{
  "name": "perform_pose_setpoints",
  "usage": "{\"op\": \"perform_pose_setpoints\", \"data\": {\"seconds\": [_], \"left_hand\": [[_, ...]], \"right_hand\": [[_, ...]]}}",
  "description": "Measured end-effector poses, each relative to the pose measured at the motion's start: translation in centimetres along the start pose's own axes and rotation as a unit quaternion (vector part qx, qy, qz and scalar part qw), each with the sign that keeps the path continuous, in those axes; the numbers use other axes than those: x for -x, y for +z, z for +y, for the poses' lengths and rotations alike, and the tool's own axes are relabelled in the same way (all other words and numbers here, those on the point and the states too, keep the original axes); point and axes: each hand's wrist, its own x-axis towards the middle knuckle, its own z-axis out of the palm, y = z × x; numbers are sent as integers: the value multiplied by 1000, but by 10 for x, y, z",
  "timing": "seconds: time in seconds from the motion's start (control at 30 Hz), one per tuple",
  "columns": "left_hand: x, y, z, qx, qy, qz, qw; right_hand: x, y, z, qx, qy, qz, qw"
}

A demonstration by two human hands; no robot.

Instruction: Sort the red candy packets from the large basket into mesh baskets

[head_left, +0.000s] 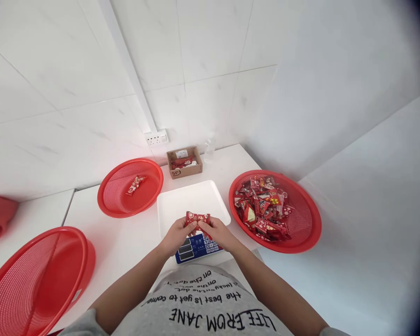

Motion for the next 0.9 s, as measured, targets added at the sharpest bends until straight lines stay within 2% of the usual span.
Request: {"op": "perform_pose_setpoints", "data": {"seconds": [0.1, 0.27, 0.53, 0.6, 0.73, 0.9], "left_hand": [[-3, 7, 0, 5, -23, -19, 1000], [-8, 9, 4, 16, -27, -15, 999], [-11, 2, -1, 8, 22, 6, 1000], [-11, 1, -5, 23, 19, 29, 999], [-10, -6, -10, 130, -34, 93, 987], [-7, -20, -13, 206, -49, 111, 971]], "right_hand": [[5, -5, -6, -10, -27, -15, 999], [8, -5, -5, 12, -2, 10, 1000], [6, -4, -3, 29, 3, 6, 1000], [5, -5, 2, 21, 6, 25, 999], [-1, -6, 15, -65, 36, 111, 991], [-12, -1, 18, -174, 65, 151, 971]]}}
